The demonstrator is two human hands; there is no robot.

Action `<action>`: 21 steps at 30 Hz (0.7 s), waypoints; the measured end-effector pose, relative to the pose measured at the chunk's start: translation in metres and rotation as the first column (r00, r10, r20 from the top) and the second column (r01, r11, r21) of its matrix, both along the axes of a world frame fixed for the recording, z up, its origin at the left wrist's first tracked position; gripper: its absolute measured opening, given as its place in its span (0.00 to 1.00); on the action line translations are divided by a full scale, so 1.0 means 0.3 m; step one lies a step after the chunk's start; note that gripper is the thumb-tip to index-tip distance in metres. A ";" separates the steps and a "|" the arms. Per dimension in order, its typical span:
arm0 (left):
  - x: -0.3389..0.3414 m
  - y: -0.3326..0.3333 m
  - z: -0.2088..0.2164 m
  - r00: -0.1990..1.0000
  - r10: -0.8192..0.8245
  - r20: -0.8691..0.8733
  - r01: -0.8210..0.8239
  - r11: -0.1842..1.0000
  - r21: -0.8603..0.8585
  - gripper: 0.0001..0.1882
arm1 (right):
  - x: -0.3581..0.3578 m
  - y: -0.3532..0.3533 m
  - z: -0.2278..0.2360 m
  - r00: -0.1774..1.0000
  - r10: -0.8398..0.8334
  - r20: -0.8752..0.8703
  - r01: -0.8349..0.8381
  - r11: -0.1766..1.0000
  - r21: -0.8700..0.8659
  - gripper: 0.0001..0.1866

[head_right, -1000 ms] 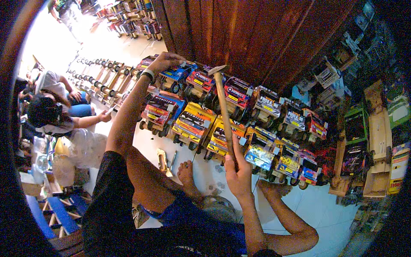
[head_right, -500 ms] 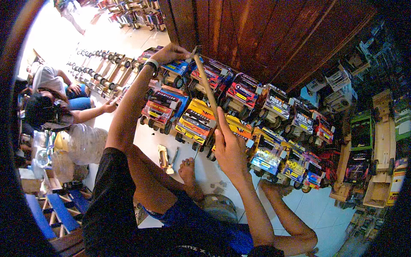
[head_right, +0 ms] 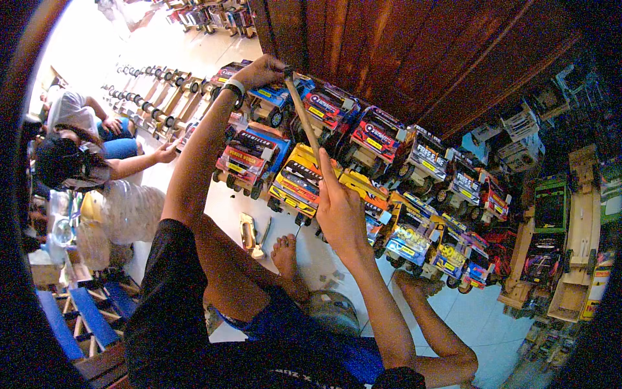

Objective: The person sits on the floor in a toy store and repeatedly uses a hammer to strike small wooden toy trucks arranged on the floor. The person holds the hammer in one hand and occasionally adjusts the toys with the other hand while striking them.

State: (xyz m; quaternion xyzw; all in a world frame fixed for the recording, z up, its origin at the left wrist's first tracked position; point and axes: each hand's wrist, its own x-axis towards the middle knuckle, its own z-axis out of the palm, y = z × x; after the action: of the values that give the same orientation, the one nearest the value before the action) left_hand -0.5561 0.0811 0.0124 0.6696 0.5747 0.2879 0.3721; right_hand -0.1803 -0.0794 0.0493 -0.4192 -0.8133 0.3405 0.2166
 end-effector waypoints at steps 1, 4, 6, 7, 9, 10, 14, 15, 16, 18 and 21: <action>-0.004 0.001 -0.005 1.000 0.004 0.009 -0.004 1.000 0.013 0.09 | -0.006 0.002 -0.001 1.000 0.003 0.002 -0.003 1.000 -0.002 0.35; -0.015 0.010 -0.022 0.999 0.046 0.000 -0.046 0.999 0.008 0.10 | -0.021 0.013 -0.006 0.998 0.013 0.068 -0.011 1.000 -0.020 0.35; -0.024 0.023 -0.036 0.998 0.066 0.024 -0.065 0.997 -0.039 0.10 | -0.030 0.021 -0.011 0.996 0.020 0.083 -0.020 1.000 -0.004 0.35; -0.030 0.030 -0.042 0.999 0.029 0.032 -0.030 0.999 0.012 0.10 | -0.033 0.024 -0.015 0.996 0.026 0.088 -0.027 1.000 0.005 0.35; -0.040 0.045 -0.052 0.998 -0.046 0.042 0.041 0.993 0.114 0.10 | -0.040 0.028 -0.023 0.998 0.027 0.052 -0.030 0.999 0.043 0.36; -0.044 0.051 -0.053 0.999 -0.036 0.006 0.035 0.996 0.087 0.11 | -0.042 0.029 -0.028 0.999 0.029 0.032 -0.031 0.998 0.063 0.36; -0.043 0.046 -0.037 0.996 -0.061 -0.058 0.067 0.994 0.092 0.14 | -0.047 0.025 -0.039 0.999 0.037 0.034 -0.039 0.996 0.079 0.37; -0.039 0.040 -0.029 0.995 -0.083 -0.056 0.089 0.988 0.124 0.14 | -0.049 0.024 -0.040 0.999 0.037 0.039 -0.040 0.995 0.093 0.37; -0.036 0.034 -0.021 0.996 -0.068 -0.058 0.074 0.992 0.098 0.14 | -0.051 0.024 -0.039 0.998 0.040 0.057 -0.045 0.995 0.087 0.37; -0.034 0.030 -0.015 0.997 -0.048 -0.059 0.052 0.997 0.062 0.13 | -0.055 0.026 -0.034 0.993 0.042 0.111 -0.050 0.996 0.073 0.37; -0.044 0.047 -0.039 0.998 -0.035 0.053 0.033 0.999 0.030 0.10 | -0.063 0.030 -0.020 0.995 0.056 0.087 -0.065 0.993 0.100 0.37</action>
State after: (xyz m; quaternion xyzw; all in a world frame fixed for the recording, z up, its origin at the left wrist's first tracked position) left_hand -0.5694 0.0951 0.0006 0.6767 0.5488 0.3077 0.3825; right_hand -0.1990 -0.0706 0.0432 -0.3966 -0.8505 0.2867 0.1927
